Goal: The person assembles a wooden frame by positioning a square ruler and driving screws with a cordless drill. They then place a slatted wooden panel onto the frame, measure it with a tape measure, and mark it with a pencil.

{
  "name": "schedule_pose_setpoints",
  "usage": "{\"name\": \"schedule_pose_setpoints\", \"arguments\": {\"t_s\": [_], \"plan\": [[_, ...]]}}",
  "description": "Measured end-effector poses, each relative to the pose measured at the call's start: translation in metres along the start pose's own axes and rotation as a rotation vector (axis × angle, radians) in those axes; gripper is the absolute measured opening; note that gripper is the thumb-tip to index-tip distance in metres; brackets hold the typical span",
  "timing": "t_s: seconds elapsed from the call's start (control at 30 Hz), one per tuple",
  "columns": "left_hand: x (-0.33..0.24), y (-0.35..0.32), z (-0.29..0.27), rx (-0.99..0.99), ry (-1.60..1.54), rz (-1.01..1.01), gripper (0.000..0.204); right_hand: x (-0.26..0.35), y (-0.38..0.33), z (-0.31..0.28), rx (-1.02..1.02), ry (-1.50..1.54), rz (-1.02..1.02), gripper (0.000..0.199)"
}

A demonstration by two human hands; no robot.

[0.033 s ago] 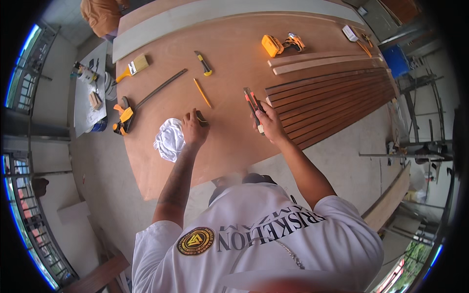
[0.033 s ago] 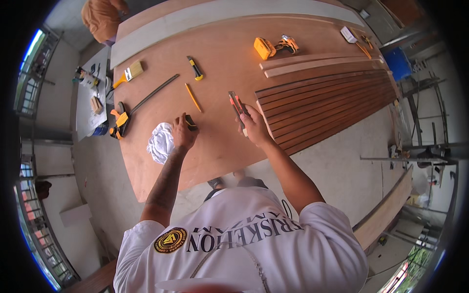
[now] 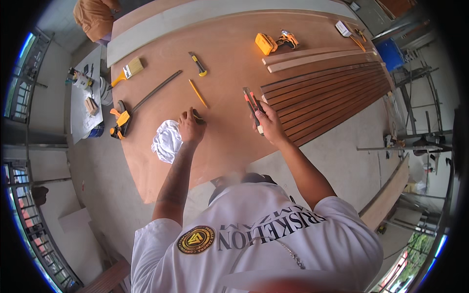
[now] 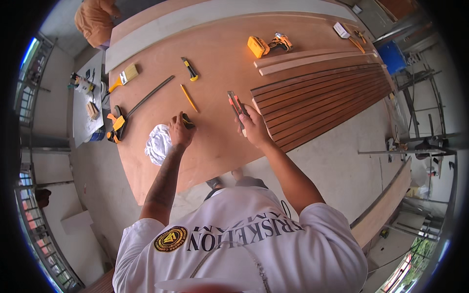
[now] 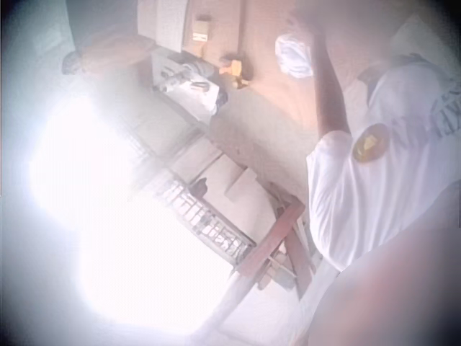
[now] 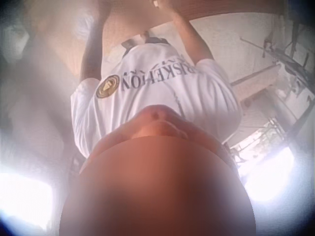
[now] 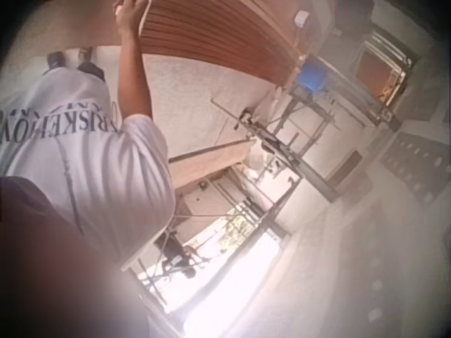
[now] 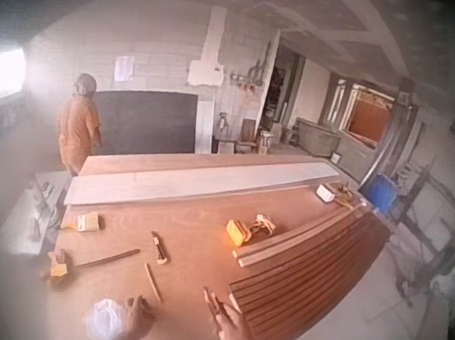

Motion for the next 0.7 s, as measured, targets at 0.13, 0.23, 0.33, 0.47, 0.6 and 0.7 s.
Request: {"name": "schedule_pose_setpoints", "arguments": {"t_s": [0.13,0.23,0.33,0.47,0.6,0.7], "plan": [[0.015,0.011,0.016,0.042,0.030,0.027,0.101,0.033,-0.046,0.004,-0.122,-0.123,-0.124,0.032],[0.023,0.009,0.017,0.045,-0.014,0.034,0.099,0.040,-0.077,0.005,-0.213,-0.180,-0.130,0.031],[0.022,0.015,0.015,0.070,-0.035,0.039,0.098,0.028,-0.106,0.001,-0.292,-0.185,-0.078,0.028],[0.014,0.018,0.010,0.154,-0.008,0.008,0.100,0.014,-0.131,-0.009,-0.373,-0.135,-0.086,0.027],[0.016,0.041,0.008,0.131,0.072,-0.094,0.110,0.010,-0.131,-0.009,-0.305,-0.147,-0.114,0.027],[0.023,0.087,0.004,0.079,0.268,0.046,0.131,0.007,-0.123,-0.005,-0.270,-0.138,-0.043,0.025]]}}
Point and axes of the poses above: each hand's wrist, its own y-axis towards the middle knuckle, its own z-axis out of the palm, x = y × z, the point moved 4 cm from there along y, towards the middle knuckle, and after that the axes turned 7 degrees about -z, right-handed, at the moved point
